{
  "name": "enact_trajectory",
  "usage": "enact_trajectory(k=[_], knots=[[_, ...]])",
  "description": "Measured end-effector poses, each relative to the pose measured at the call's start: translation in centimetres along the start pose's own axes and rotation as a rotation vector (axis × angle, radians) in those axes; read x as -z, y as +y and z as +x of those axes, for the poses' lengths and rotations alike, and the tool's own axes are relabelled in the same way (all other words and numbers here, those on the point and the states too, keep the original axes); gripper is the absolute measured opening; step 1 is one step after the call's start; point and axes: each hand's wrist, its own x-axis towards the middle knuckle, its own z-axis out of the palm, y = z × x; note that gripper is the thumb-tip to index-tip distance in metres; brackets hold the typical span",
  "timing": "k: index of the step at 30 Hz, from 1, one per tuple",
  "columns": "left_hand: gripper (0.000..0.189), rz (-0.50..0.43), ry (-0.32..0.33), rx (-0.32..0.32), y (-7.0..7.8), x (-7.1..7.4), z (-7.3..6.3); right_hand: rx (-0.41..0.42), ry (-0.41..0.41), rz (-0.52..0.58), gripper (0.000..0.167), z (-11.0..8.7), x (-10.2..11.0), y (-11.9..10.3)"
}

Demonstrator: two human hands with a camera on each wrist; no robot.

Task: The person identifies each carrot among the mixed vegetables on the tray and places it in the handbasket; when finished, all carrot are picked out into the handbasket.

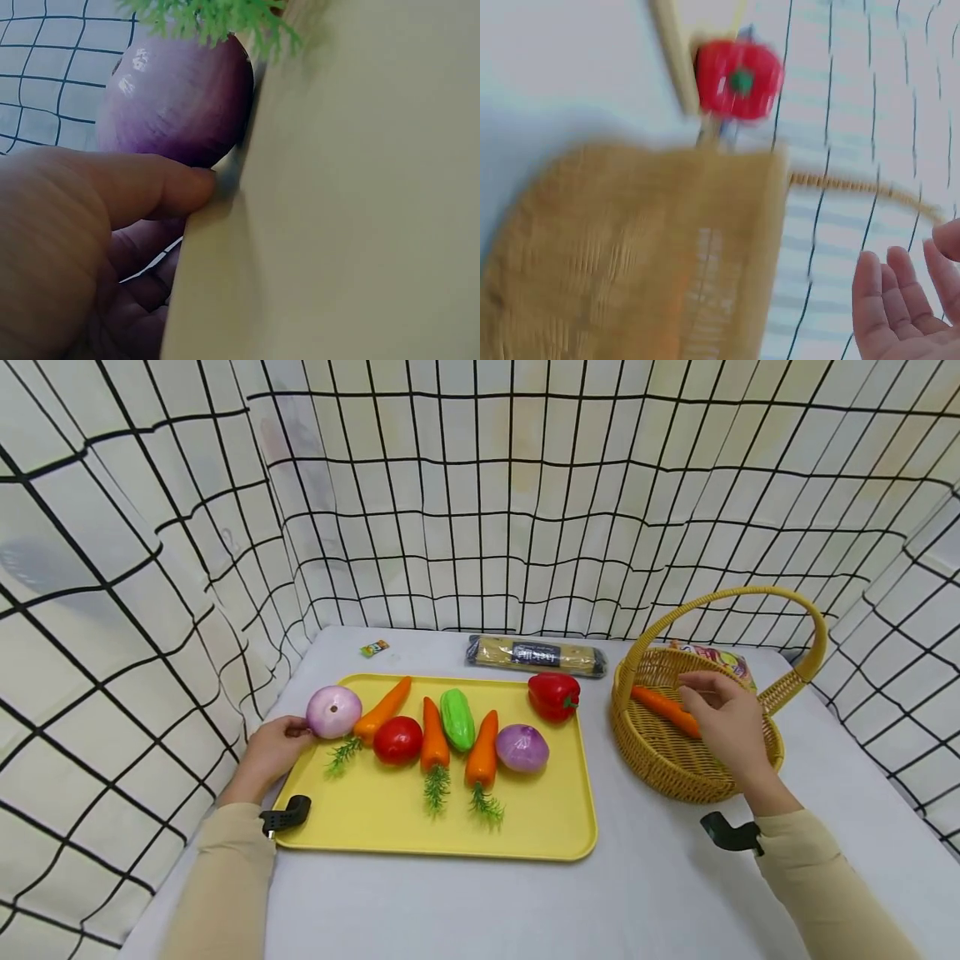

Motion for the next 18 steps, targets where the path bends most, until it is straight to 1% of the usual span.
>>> enact_trajectory(k=[3,5,7,9,14,18], knots=[[0.044,0.009,0.004,0.003,0.1,0.0,0.0,0.081,0.0,0.038,0.029,-0.9,-1.6,-1.4],[0.044,0.011,0.007,0.009,0.2,-0.1,0.0,0.136,-0.021,0.069,0.025,-1.6,-2.9,-2.0],[0.044,0.012,0.009,0.013,0.2,-0.1,-0.1,0.167,-0.055,0.092,0.021,-2.2,-4.4,-2.6],[0.044,0.011,0.011,0.016,0.1,-0.1,-0.1,0.161,-0.106,0.128,0.019,-2.6,-5.9,-3.2],[0.047,0.011,0.01,0.022,-0.2,-0.1,0.0,0.071,-0.228,0.2,0.019,-3.3,-9.5,-5.0],[0.049,-0.014,-0.008,0.034,-0.5,0.0,0.1,0.047,-0.28,0.272,0.019,-4.1,-11.9,-6.6]])
